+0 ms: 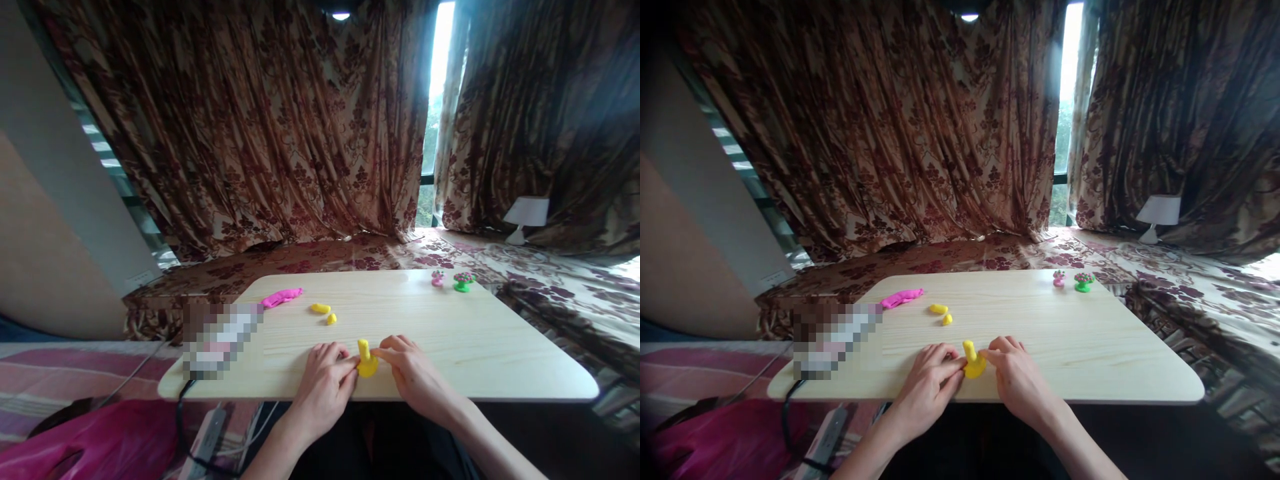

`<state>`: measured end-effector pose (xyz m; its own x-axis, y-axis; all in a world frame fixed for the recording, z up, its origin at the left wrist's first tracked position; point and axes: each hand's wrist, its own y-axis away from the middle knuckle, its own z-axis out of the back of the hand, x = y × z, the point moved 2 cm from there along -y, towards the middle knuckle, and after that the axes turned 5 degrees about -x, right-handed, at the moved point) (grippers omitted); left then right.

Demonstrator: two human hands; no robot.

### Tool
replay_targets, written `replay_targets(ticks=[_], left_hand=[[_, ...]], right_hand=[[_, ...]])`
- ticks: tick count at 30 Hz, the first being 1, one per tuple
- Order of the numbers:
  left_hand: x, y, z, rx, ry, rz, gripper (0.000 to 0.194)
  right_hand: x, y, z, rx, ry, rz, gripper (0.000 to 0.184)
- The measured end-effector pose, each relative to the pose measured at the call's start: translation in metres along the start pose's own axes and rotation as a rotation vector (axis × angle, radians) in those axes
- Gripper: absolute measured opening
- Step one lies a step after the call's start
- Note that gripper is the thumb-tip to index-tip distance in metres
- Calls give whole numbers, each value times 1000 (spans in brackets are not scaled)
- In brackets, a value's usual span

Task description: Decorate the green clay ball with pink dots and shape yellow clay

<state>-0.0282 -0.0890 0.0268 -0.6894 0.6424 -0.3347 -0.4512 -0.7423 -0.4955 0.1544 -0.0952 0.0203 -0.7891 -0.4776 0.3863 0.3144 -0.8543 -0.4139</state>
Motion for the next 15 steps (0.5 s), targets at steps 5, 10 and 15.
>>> replay_targets(ticks=[5,10,15], left_hand=[[8,-1,-4,14,108,58,25],[13,-12,-10,-26,323,113,32],[8,-20,-20,-58,324,142,11]], right_hand=[[-3,2,0,2,26,-9,54],[-8,9,2,-24,-61,-30,59],[-5,12,5,-36,-87,-59,60]])
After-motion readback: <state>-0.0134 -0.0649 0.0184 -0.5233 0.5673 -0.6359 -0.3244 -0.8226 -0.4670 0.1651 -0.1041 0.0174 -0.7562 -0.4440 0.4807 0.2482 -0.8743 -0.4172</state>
